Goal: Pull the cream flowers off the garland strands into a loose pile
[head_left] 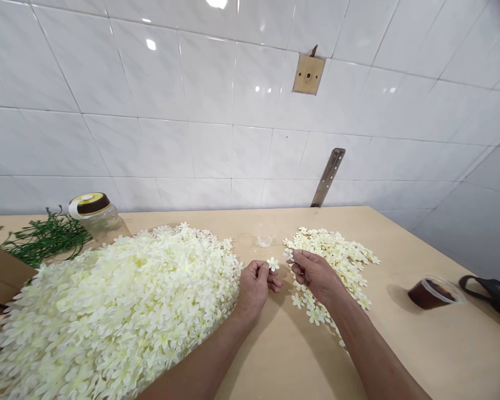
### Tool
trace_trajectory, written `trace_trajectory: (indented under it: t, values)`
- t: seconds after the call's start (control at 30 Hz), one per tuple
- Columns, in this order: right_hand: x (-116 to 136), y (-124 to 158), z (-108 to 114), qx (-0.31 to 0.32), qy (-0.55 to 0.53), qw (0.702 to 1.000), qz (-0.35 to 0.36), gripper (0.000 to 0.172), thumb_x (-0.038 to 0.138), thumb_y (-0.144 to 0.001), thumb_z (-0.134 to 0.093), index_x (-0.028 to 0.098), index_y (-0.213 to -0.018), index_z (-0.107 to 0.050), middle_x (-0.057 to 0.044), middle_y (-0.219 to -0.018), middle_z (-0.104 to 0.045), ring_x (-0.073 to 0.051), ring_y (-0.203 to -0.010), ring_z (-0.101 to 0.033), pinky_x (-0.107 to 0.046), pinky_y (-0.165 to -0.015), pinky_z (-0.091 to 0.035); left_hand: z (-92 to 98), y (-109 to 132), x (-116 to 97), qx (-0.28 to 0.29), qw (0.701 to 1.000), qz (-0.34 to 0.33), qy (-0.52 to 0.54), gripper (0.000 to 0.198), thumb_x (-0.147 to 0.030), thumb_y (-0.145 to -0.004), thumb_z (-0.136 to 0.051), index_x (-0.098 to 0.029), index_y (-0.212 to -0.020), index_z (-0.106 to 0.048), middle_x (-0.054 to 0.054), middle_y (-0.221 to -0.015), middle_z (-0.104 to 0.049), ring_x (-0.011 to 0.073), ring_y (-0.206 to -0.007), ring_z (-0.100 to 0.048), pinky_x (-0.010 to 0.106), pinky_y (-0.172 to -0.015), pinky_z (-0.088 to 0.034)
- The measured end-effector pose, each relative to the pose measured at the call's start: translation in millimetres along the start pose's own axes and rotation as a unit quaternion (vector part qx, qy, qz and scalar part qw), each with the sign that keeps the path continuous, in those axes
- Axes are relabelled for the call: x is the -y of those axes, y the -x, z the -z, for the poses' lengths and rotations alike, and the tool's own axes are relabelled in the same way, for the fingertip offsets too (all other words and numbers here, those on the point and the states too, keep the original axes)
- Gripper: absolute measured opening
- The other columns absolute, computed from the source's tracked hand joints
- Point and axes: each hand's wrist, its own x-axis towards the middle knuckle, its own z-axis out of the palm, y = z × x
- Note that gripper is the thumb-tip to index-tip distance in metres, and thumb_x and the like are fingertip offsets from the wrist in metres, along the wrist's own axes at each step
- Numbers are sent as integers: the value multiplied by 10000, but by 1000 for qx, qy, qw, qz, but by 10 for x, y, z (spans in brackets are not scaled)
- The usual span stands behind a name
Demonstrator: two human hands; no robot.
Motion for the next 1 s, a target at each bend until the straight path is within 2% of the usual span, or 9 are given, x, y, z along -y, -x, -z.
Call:
trace_trajectory:
  t: [0.23,0.37,0.47,0.53,0.57,0.6,0.67,0.77,1.0]
  values:
    - [31,-5,24,9,-38,999,0,367,424,-608,-852,158,-704,-620,-23,-745,-625,-62,-510,-426,-188,-402,-312,-15,0,-25,0,1000,-1,-7,312,-456,-779,-635,-160,-737,-543,33,-683,-666,118,-461,-591,235,-446,-467]
    - [31,61,-78,-8,30,997,71,351,489,-690,-779,164,-721,-650,16,-609,-577,-71,-471,-430,-206,-415,-358,-20,24,-36,12,1000,0,-28,327,-478,-791,-624,-167,-731,-542,25,-605,-646,123,-434,-572,238,-442,-458]
    - [50,190,-237,49,135,980,138,387,511,-781,-688,175,-974,-704,26,-570,-594,-97,-436,-493,-238,-443,-423,-33,81,-70,39,998,-16,-51,354,-504,-810,-605,-181,-690,-523,0,-509,-594,116,-399,-532,234,-435,-437]
    - [63,266,-320,132,187,964,134,487,506,-824,-637,187,-1191,-649,16,-610,-636,-110,-427,-521,-259,-461,-454,-46,117,-100,53,997,-32,-51,383,-508,-819,-601,-186,-640,-497,-11,-472,-559,109,-408,-520,227,-450,-433]
    - [66,287,-338,136,208,959,137,508,504,-836,-620,186,-1233,-628,21,-590,-627,-113,-418,-517,-260,-454,-451,-51,126,-111,56,997,-34,-48,385,-501,-817,-608,-185,-629,-493,-11,-470,-555,109,-416,-522,228,-459,-438]
    - [66,294,-339,115,229,956,145,499,501,-844,-607,184,-1228,-632,28,-559,-607,-115,-413,-506,-256,-447,-441,-56,126,-118,53,997,-30,-43,374,-489,-810,-620,-182,-633,-500,-8,-478,-561,111,-422,-526,233,-464,-444]
    - [56,271,-295,16,280,942,186,415,491,-850,-595,181,-1107,-691,24,-532,-586,-121,-432,-496,-251,-447,-421,-57,103,-121,35,999,-5,-29,330,-459,-791,-643,-171,-674,-531,11,-526,-600,121,-426,-542,250,-464,-458]
    - [29,200,-197,-97,353,897,249,306,465,-857,-589,195,-904,-726,-21,-665,-669,-139,-529,-534,-263,-513,-436,-43,49,-117,-4,999,29,14,285,-412,-777,-655,-154,-713,-555,49,-624,-654,127,-462,-577,257,-484,-476]
    - [-93,142,-204,-60,441,831,334,176,346,-859,-597,220,-847,-720,-49,-856,-698,-162,-648,-604,-278,-604,-488,-51,63,-155,-2,1000,19,13,241,-364,-782,-640,-140,-720,-577,44,-610,-641,125,-463,-578,239,-463,-465]
